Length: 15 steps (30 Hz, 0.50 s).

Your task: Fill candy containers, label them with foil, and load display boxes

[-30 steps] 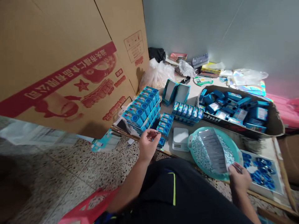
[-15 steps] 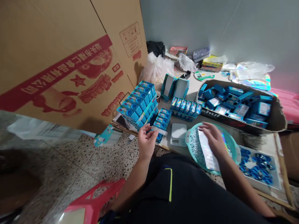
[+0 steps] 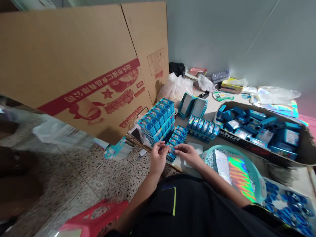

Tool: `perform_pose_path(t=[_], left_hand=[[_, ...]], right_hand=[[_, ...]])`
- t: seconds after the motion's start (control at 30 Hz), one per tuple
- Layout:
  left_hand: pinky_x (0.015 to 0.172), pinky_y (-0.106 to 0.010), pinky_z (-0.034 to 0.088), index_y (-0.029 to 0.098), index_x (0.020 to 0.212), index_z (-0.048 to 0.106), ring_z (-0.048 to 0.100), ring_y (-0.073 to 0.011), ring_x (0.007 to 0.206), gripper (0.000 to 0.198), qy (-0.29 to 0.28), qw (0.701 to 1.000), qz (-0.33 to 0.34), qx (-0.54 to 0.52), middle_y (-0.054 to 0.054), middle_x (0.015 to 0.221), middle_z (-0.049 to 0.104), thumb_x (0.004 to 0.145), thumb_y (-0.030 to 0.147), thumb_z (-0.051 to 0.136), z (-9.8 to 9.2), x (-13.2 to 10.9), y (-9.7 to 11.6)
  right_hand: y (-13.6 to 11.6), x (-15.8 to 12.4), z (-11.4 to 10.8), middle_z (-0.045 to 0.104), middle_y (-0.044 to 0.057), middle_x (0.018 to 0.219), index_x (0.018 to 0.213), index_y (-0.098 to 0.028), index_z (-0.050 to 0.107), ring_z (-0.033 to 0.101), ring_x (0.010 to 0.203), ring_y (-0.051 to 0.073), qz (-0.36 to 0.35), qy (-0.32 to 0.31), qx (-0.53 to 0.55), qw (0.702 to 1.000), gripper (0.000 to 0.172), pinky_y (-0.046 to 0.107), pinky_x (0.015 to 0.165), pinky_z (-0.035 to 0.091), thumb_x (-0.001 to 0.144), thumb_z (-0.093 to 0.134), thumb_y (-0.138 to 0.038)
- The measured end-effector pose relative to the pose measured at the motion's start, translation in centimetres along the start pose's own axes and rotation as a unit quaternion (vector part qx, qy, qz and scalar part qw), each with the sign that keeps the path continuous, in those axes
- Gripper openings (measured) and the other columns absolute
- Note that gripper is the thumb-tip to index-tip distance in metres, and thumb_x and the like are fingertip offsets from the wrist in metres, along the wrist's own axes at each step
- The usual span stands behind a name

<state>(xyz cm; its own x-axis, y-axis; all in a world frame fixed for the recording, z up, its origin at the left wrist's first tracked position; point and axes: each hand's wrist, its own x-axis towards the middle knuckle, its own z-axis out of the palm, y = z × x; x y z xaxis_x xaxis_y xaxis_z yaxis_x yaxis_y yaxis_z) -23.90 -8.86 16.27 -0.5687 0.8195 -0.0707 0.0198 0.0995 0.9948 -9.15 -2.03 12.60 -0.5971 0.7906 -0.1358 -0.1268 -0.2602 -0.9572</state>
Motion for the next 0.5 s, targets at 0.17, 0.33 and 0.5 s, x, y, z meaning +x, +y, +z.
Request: perform_pose_path(t=[0.17, 0.33, 0.5], left_hand=[[0.072, -0.030, 0.055, 0.018, 0.096, 0.059, 0.067, -0.0162, 0.074, 0.037, -0.016, 1.000, 0.000, -0.014, -0.002, 0.086, 0.064, 0.080, 0.046, 0.076, -0.3, 0.8, -0.1], [0.076, -0.028, 0.054, 0.018, 0.093, 0.060, 0.066, -0.0166, 0.080, 0.036, -0.033, 0.999, 0.039, -0.002, -0.003, 0.083, 0.064, 0.077, 0.042, 0.080, -0.3, 1.1, -0.3], [0.068, -0.025, 0.051, 0.018, 0.088, 0.059, 0.062, -0.0139, 0.073, 0.036, -0.003, 0.996, 0.087, -0.019, -0.002, 0.081, 0.063, 0.081, 0.048, 0.077, 0.5, 1.6, 0.0]], right_hand=[[0.1, 0.2, -0.3, 0.073, 0.006, 0.081, 0.089, -0.017, 0.073, 0.066, 0.075, 0.021, -0.025, 0.034, -0.080, 0.996, 0.036, 0.032, 0.071, 0.052, 0.078, 0.076, -0.051], [-0.7, -0.1, -1.6, 0.073, 0.007, 0.086, 0.104, -0.017, 0.072, 0.068, 0.079, 0.023, -0.065, 0.022, -0.170, 0.983, 0.033, 0.036, 0.074, 0.055, 0.085, 0.067, -0.044], [-1.7, 0.3, -4.4, 0.064, 0.017, 0.127, 0.127, -0.018, 0.064, 0.060, 0.117, 0.035, -0.129, 0.178, -0.394, 0.892, 0.044, 0.054, 0.100, 0.047, 0.084, 0.066, -0.029]])
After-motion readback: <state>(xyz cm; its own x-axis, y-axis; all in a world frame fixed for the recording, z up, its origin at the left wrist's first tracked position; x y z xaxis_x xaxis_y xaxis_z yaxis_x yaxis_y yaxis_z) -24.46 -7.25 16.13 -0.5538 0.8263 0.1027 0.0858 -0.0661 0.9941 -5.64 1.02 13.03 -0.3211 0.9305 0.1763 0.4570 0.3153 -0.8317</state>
